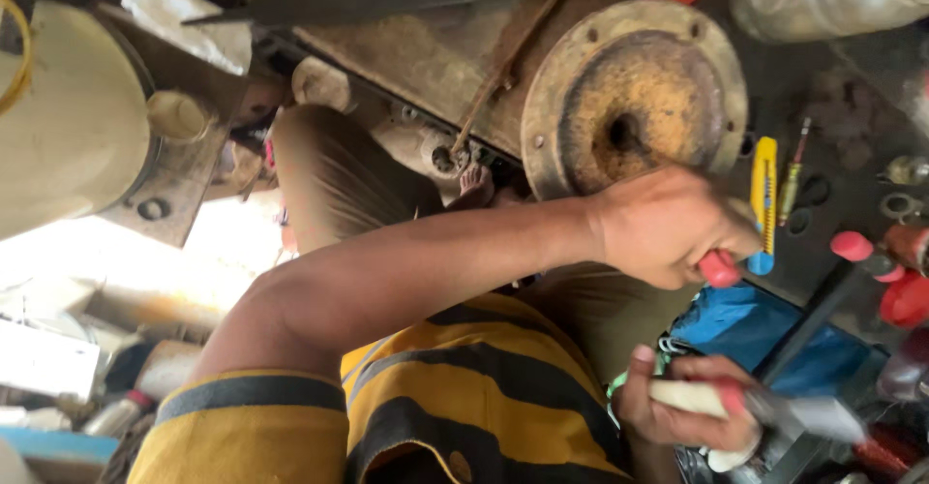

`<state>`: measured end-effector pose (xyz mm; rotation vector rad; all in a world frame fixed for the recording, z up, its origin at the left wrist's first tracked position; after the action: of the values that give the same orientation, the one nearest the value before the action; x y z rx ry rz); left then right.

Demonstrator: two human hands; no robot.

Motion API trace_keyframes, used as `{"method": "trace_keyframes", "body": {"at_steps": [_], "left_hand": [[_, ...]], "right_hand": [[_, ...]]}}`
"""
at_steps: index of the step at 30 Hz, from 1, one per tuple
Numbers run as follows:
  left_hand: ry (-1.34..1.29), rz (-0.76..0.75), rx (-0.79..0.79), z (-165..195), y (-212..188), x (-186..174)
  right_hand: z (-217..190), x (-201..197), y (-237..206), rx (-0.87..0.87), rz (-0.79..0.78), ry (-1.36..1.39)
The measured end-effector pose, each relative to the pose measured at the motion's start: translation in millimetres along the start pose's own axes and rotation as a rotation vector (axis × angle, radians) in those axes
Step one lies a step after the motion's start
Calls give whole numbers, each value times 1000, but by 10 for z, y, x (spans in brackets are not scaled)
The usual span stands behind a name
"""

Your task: The person works on a circular metal part on a workbench, using a flat metal bar to scrape the surface, then a screwdriver and hammer to remove a stuck ring. They flip the part over, scrape the underside, and attempt to fit a new ring into the central hole.

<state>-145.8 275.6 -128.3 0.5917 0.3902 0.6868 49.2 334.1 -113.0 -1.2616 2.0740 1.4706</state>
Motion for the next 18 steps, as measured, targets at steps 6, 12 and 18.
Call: {"method": "trace_keyframes", "body": {"at_steps": [6, 12, 18], "left_hand": [[32, -88, 75, 175, 14, -83], [18, -144, 80, 97, 26, -36], [48, -201, 82, 17, 42, 221]], "right_hand": [[-99, -37, -407, -1526, 115, -728], [62, 3, -744, -2057, -59, -1018], [93, 126, 42, -66, -84, -176]]}}
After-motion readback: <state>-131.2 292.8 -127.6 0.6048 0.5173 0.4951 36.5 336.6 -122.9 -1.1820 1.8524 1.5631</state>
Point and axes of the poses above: each hand's wrist, its own y-axis towards the middle knuckle, its own x-axis out of the palm, z = x × y, the point moved 9 cm from there along y, towards the middle knuckle
